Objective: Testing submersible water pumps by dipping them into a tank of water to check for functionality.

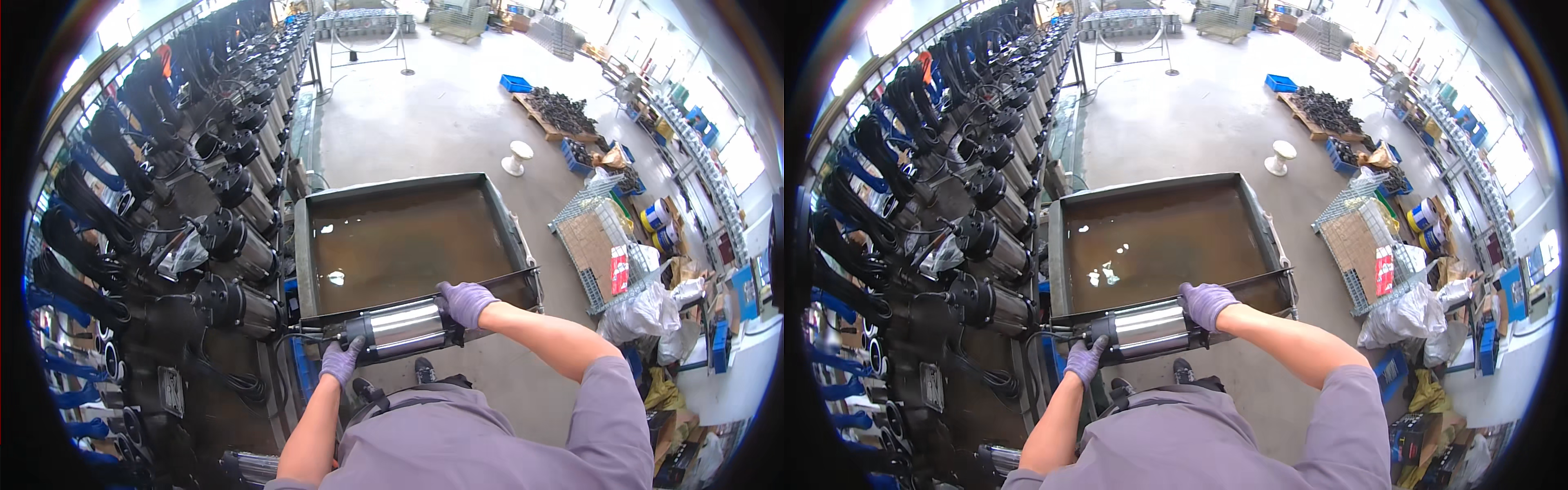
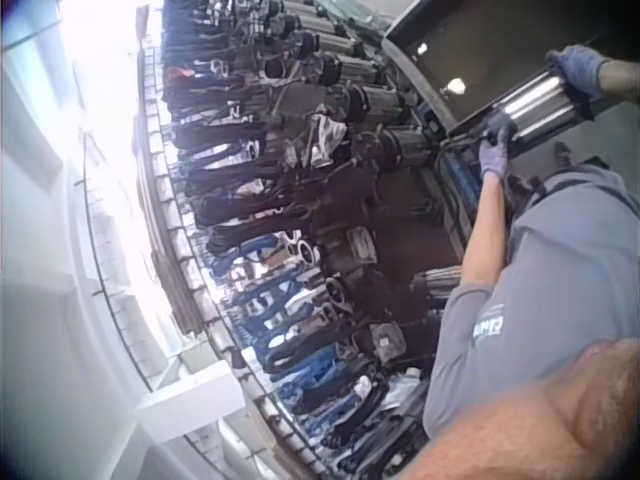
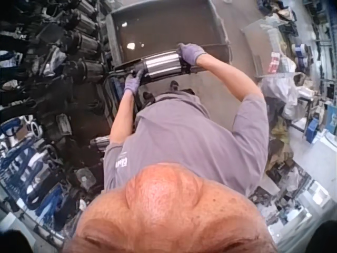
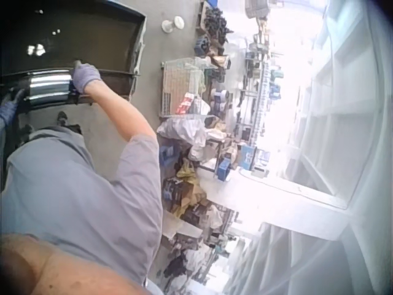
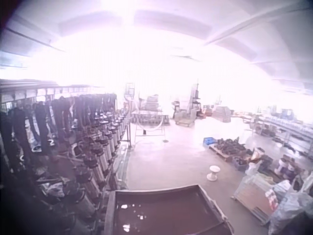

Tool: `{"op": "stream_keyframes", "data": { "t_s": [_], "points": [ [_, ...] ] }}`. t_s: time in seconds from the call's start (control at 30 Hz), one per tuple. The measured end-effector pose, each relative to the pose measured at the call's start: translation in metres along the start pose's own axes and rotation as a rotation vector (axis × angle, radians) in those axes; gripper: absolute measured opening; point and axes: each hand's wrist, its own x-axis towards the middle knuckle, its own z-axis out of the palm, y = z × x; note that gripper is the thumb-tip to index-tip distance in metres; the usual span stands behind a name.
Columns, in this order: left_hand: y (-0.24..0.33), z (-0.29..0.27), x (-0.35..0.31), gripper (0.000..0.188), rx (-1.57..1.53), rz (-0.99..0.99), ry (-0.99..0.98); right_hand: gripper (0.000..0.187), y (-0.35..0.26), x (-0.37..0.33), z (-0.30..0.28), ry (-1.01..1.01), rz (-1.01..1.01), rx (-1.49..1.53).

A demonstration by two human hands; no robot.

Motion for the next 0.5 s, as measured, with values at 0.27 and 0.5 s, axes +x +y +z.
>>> {"op": "stream_keyframes", "data": {
  "t_s": [0.27, 0.5],
  "points": [
    [0.008, -0.003, -0.004, 0.087, -0.048, 0.001, -0.039, 0.046, 0.030, -0.002, -0.012, 0.155, -0.397, -0.352],
    [-0.011, 0.008, 0.003, 0.090, -0.075, -0.052, -0.038, 0.060, -0.015, -0.005, -0.026, -0.104, 0.088, -0.214]
  ]
}}
